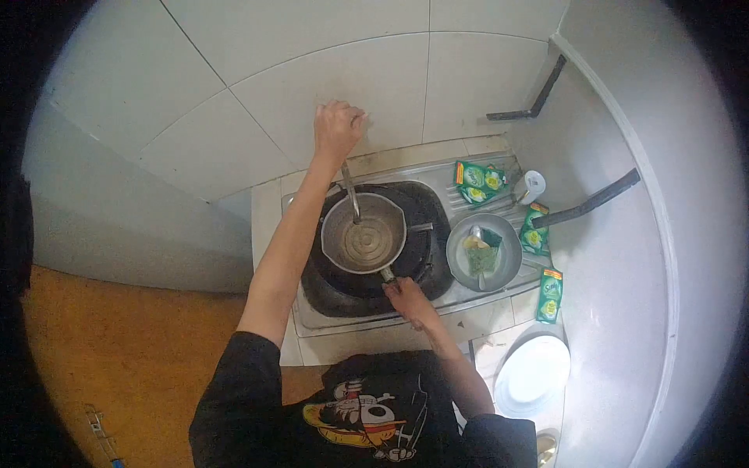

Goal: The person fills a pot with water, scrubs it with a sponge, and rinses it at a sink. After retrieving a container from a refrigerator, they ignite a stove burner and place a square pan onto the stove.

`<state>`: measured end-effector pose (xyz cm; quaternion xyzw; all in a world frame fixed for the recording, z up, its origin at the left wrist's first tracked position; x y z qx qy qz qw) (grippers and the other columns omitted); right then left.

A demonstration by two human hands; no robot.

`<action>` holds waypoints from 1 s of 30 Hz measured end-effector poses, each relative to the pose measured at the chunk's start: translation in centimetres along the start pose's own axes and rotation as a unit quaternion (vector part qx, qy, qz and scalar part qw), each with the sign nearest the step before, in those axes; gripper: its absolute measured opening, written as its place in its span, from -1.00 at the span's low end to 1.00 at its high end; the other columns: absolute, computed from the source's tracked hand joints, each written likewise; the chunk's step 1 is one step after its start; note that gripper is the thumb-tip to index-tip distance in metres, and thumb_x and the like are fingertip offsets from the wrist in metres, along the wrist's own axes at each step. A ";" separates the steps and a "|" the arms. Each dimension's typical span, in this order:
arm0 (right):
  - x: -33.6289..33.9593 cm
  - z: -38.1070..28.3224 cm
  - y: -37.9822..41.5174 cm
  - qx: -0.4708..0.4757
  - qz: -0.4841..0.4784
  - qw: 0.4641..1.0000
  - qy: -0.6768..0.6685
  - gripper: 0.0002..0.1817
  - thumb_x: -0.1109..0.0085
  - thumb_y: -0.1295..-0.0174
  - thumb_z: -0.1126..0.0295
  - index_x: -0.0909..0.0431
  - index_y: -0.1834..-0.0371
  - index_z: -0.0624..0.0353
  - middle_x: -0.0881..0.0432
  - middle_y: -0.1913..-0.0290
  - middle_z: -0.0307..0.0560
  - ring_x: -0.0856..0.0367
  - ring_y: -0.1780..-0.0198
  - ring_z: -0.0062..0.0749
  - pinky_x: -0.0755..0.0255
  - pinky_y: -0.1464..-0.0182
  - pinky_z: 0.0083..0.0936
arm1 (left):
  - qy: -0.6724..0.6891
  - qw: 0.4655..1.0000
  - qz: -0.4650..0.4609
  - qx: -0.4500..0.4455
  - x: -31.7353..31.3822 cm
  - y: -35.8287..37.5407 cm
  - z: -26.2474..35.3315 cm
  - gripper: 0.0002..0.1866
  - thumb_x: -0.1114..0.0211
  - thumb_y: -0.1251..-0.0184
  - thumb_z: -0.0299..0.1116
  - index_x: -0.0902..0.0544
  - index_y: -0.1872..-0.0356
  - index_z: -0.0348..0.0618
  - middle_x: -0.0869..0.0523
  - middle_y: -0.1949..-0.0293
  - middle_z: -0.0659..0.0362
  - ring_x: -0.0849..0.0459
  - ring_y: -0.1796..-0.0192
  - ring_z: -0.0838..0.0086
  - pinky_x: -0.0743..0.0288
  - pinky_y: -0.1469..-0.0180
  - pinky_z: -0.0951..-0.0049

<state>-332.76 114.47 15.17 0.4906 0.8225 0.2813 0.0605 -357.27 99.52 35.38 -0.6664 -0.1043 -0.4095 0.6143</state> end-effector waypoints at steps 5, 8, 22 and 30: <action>0.2 -0.8 0.4 0.014 0.020 1.000 0.003 -0.60 -0.04 -0.34 0.17 -0.39 0.53 0.29 -0.36 0.74 -0.18 -0.33 0.76 -0.52 -0.21 0.70 -0.43 | -0.001 1.000 -0.006 -0.003 -0.2 -0.1 0.0 -0.90 -0.36 -0.01 -0.35 -0.74 0.47 -0.12 -0.67 0.47 0.13 -0.59 0.27 0.24 -0.33 0.19 0.21; 0.3 -0.9 0.4 0.000 0.007 1.000 0.002 -0.59 -0.04 -0.34 0.16 -0.37 0.56 0.26 -0.38 0.73 -0.17 -0.31 0.77 -0.53 -0.19 0.72 -0.44 | 0.005 1.000 0.000 0.000 -0.2 -0.1 0.0 -0.93 -0.30 -0.05 -0.37 -0.73 0.49 -0.08 -0.65 0.48 0.15 -0.57 0.26 0.25 -0.31 0.15 0.22; 0.1 -1.1 -0.5 0.111 0.044 0.992 0.028 -0.54 -0.04 -0.34 0.18 -0.35 0.66 0.27 -0.34 0.81 -0.19 -0.31 0.82 -0.56 -0.17 0.75 -0.50 | 0.016 0.999 0.029 -0.015 -0.1 0.0 0.1 -0.96 -0.32 -0.01 -0.42 -0.72 0.51 -0.11 -0.63 0.48 0.15 -0.57 0.29 0.24 -0.32 0.18 0.22; 0.0 -0.5 -0.3 0.087 0.048 0.995 0.030 -0.59 -0.04 -0.32 0.19 -0.43 0.47 0.40 -0.42 0.70 -0.03 -0.49 0.56 -0.40 -0.35 0.48 -0.36 | 0.018 1.000 0.003 0.013 -0.2 0.0 0.0 -0.92 -0.31 -0.05 -0.38 -0.72 0.50 -0.12 -0.64 0.47 0.13 -0.57 0.27 0.22 -0.34 0.15 0.22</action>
Point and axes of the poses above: each hand's wrist, its own y-axis away from the middle knuckle, its own x-axis out of the back of the hand, z = x × y, the point moved 7 cm from there along -y, towards the middle knuckle
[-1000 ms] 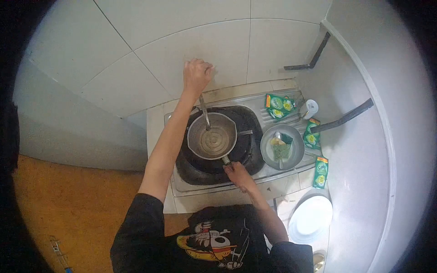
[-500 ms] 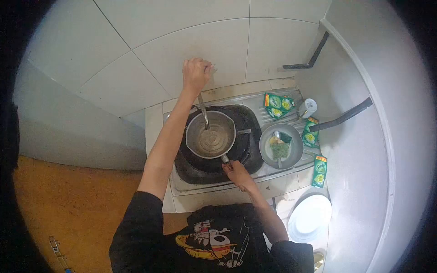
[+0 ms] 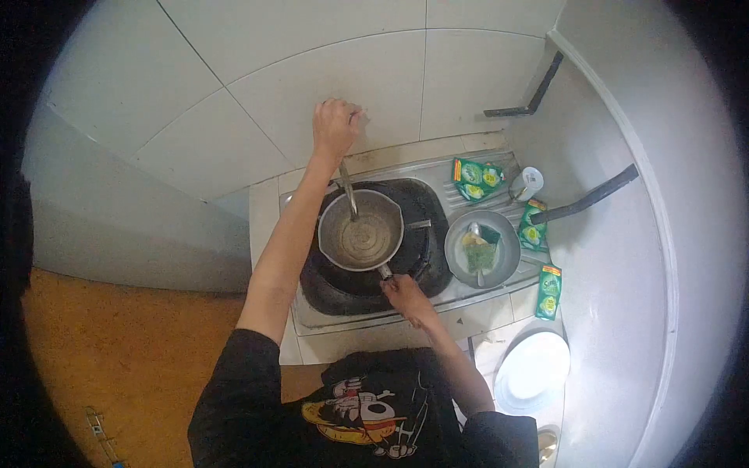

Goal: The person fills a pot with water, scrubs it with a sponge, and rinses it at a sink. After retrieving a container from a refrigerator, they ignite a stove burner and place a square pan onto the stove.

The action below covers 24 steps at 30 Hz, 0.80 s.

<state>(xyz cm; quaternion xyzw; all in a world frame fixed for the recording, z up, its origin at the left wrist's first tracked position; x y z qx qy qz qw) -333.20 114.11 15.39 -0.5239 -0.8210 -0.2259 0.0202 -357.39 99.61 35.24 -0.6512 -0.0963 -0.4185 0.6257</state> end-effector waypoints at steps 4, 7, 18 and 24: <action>0.2 -0.4 0.4 -0.059 -0.032 0.998 0.008 -0.61 -0.05 -0.31 0.20 -0.44 0.45 0.39 -0.45 0.66 -0.03 -0.48 0.56 -0.42 -0.35 0.48 -0.35 | 0.005 1.000 0.012 -0.003 -0.1 0.1 -0.1 -0.92 -0.32 -0.04 -0.37 -0.72 0.50 -0.12 -0.64 0.47 0.13 -0.57 0.28 0.22 -0.35 0.16 0.21; 0.2 -0.4 0.8 -0.092 -0.020 0.995 -0.034 -0.61 -0.06 -0.31 0.20 -0.45 0.44 0.40 -0.48 0.64 -0.02 -0.46 0.55 -0.44 -0.36 0.45 -0.33 | 0.009 1.000 0.011 -0.001 -0.1 0.1 -0.1 -0.92 -0.33 -0.04 -0.37 -0.72 0.50 -0.12 -0.64 0.47 0.13 -0.57 0.29 0.21 -0.36 0.17 0.21; 0.2 -0.7 0.8 -0.074 -0.029 0.996 -0.032 -0.63 -0.04 -0.32 0.24 -0.43 0.49 0.38 -0.42 0.68 -0.12 -0.34 0.69 -0.52 -0.24 0.62 -0.37 | 0.018 0.999 0.026 -0.022 0.0 0.5 -0.1 -0.92 -0.33 -0.05 -0.37 -0.71 0.50 -0.12 -0.62 0.48 0.12 -0.56 0.31 0.19 -0.36 0.18 0.19; 0.4 -1.1 1.1 -0.114 -0.045 0.992 -0.031 -0.61 -0.04 -0.33 0.21 -0.40 0.51 0.34 -0.39 0.70 -0.14 -0.36 0.71 -0.53 -0.24 0.66 -0.38 | 0.015 1.000 0.015 -0.005 0.2 0.5 0.0 -0.90 -0.34 -0.04 -0.35 -0.73 0.46 -0.12 -0.63 0.47 0.12 -0.56 0.29 0.20 -0.35 0.16 0.20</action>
Point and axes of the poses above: each hand's wrist, its own y-axis away from the middle knuckle, its own x-axis out of the back of the hand, z = x × y, the point moved 7 cm from there along -y, towards the middle knuckle
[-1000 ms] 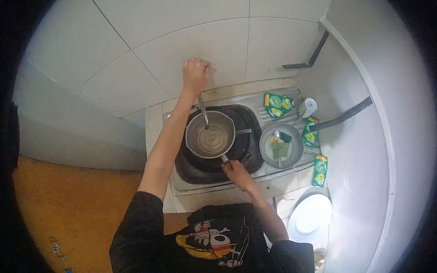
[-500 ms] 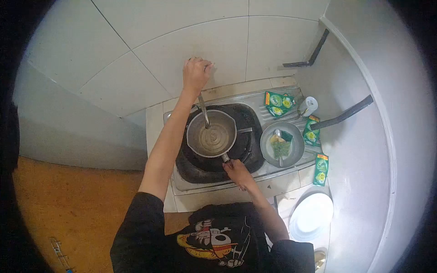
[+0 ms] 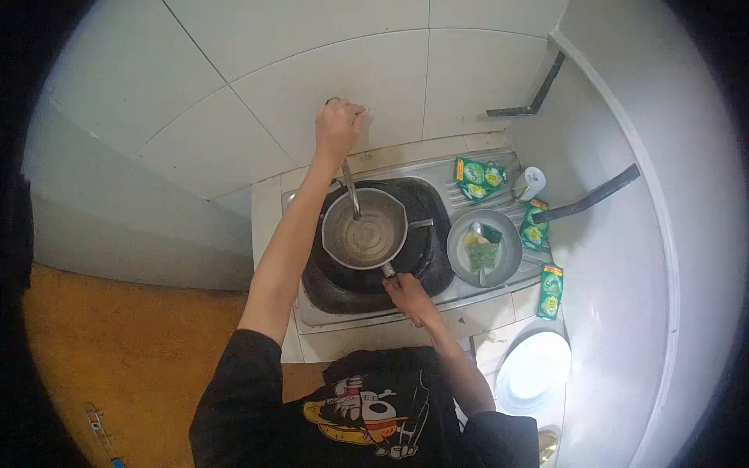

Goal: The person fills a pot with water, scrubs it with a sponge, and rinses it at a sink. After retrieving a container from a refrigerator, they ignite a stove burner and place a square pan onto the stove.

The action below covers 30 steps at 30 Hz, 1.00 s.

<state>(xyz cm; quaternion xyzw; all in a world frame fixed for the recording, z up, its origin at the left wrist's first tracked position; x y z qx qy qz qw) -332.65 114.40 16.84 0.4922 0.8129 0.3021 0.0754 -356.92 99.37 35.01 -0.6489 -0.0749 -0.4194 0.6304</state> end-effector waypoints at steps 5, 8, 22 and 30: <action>-0.6 2.5 -1.9 0.047 0.017 0.999 0.004 -0.62 -0.03 -0.33 0.20 -0.40 0.51 0.30 -0.39 0.73 -0.14 -0.35 0.78 -0.48 -0.19 0.74 -0.39 | -0.010 1.000 -0.010 -0.006 0.2 0.0 0.2 -0.87 -0.32 -0.10 -0.31 -0.74 0.43 -0.13 -0.67 0.43 0.09 -0.60 0.25 0.23 -0.39 0.18 0.21; -0.3 1.2 -1.1 0.059 0.026 0.998 -0.003 -0.59 -0.03 -0.34 0.18 -0.35 0.59 0.24 -0.33 0.79 -0.19 -0.30 0.83 -0.51 -0.13 0.79 -0.44 | -0.011 1.000 -0.024 0.001 0.0 0.0 0.1 -0.87 -0.33 -0.10 -0.32 -0.74 0.43 -0.13 -0.68 0.42 0.09 -0.60 0.25 0.22 -0.39 0.18 0.22; 0.2 -0.2 -0.4 0.091 0.047 0.994 0.030 -0.59 -0.06 -0.32 0.19 -0.41 0.51 0.37 -0.40 0.70 -0.09 -0.39 0.63 -0.53 -0.29 0.56 -0.34 | 0.016 0.999 -0.014 0.033 -0.1 0.2 -0.3 -0.89 -0.34 -0.05 -0.36 -0.74 0.42 -0.14 -0.66 0.44 0.11 -0.62 0.37 0.16 -0.47 0.28 0.18; -0.4 1.1 -1.4 0.088 0.026 0.995 0.040 -0.57 -0.05 -0.33 0.20 -0.37 0.58 0.34 -0.41 0.71 -0.10 -0.41 0.66 -0.51 -0.27 0.60 -0.37 | 0.000 0.998 -0.037 0.044 0.1 0.3 -0.2 -0.85 -0.33 -0.12 -0.25 -0.75 0.39 -0.08 -0.69 0.38 0.07 -0.68 0.34 0.17 -0.55 0.33 0.24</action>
Point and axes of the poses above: each hand's wrist, its own y-axis away from the middle knuckle, its own x-axis out of the back of the hand, z = x × y, the point moved 7 cm from there along -y, towards the middle knuckle
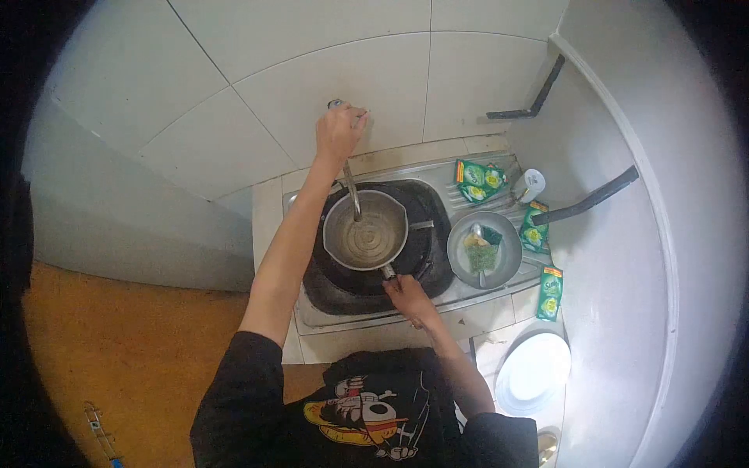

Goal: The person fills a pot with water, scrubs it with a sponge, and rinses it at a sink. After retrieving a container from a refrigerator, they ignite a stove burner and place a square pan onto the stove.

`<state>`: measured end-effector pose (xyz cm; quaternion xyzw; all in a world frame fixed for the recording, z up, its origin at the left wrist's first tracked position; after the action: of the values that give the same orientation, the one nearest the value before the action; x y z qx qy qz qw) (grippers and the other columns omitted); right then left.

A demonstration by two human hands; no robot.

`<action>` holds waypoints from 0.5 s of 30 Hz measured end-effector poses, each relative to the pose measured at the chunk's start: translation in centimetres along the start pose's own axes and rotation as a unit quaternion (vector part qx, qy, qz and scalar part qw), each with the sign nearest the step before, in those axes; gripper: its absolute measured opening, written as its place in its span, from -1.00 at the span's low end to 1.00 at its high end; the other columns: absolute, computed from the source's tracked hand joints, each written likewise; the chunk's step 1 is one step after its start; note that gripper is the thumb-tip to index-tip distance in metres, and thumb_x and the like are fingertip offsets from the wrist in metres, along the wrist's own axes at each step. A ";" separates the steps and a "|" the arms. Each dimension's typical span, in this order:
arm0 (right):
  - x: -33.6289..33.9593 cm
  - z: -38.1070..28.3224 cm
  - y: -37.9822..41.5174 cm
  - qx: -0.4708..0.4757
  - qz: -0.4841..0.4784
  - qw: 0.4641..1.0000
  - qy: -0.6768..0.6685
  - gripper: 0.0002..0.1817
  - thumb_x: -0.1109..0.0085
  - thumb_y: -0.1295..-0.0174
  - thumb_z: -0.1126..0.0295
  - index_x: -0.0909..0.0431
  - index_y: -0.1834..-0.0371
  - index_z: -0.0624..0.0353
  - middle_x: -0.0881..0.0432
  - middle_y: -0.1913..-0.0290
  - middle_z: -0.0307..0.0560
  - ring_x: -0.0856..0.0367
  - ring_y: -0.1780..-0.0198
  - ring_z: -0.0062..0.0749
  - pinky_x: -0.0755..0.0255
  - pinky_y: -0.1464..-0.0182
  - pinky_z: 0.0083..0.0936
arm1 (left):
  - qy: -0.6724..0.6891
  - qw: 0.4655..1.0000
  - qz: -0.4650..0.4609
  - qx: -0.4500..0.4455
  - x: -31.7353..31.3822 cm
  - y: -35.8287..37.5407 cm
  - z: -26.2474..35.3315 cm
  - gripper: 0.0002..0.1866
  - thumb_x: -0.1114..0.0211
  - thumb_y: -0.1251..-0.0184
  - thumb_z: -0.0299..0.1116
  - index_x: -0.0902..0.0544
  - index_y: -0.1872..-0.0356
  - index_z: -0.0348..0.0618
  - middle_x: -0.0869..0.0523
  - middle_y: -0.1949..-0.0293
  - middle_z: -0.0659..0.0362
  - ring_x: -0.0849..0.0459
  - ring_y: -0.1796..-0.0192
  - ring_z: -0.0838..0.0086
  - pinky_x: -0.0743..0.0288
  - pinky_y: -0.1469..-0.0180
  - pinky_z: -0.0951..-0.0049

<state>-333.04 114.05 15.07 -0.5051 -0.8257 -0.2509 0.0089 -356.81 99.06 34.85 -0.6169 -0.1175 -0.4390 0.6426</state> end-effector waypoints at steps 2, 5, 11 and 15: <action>0.3 -0.9 0.7 -0.032 -0.007 0.999 -0.023 -0.58 -0.05 -0.33 0.20 -0.38 0.57 0.33 -0.41 0.71 -0.10 -0.41 0.66 -0.51 -0.27 0.60 -0.38 | 0.000 0.999 0.039 -0.019 0.6 0.1 0.3 -0.84 -0.33 -0.12 -0.23 -0.75 0.40 -0.07 -0.69 0.39 0.07 -0.67 0.36 0.17 -0.55 0.33 0.23; 0.4 -0.9 0.9 -0.062 -0.010 0.997 -0.041 -0.58 -0.04 -0.33 0.19 -0.40 0.56 0.33 -0.42 0.70 -0.10 -0.42 0.68 -0.50 -0.27 0.62 -0.38 | 0.007 1.000 0.014 -0.005 0.5 -0.1 0.3 -0.83 -0.34 -0.12 -0.21 -0.75 0.42 -0.07 -0.68 0.42 0.07 -0.67 0.37 0.16 -0.55 0.33 0.23; 0.1 0.2 0.4 -0.072 -0.009 0.997 -0.026 -0.60 -0.04 -0.33 0.19 -0.47 0.46 0.37 -0.46 0.68 -0.07 -0.44 0.69 -0.46 -0.29 0.62 -0.38 | 0.004 1.000 0.016 -0.002 0.4 -0.1 0.1 -0.82 -0.33 -0.12 -0.20 -0.75 0.43 -0.08 -0.67 0.45 0.08 -0.65 0.41 0.17 -0.52 0.37 0.22; 0.0 0.5 0.1 -0.035 -0.005 0.999 -0.012 -0.62 -0.04 -0.33 0.19 -0.48 0.42 0.37 -0.47 0.67 -0.06 -0.44 0.69 -0.45 -0.29 0.62 -0.38 | 0.009 1.000 0.019 0.000 0.3 -0.1 0.2 -0.81 -0.33 -0.13 -0.20 -0.75 0.43 -0.09 -0.67 0.45 0.08 -0.65 0.42 0.16 -0.51 0.38 0.21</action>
<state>-332.85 114.29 14.62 -0.5037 -0.8190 -0.2741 -0.0199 -356.67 99.11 35.16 -0.6152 -0.0994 -0.4321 0.6519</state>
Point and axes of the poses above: each hand's wrist, its own y-axis away from the middle knuckle, its own x-axis out of the back of the hand, z = x × y, the point moved 7 cm from there along -y, towards the middle knuckle
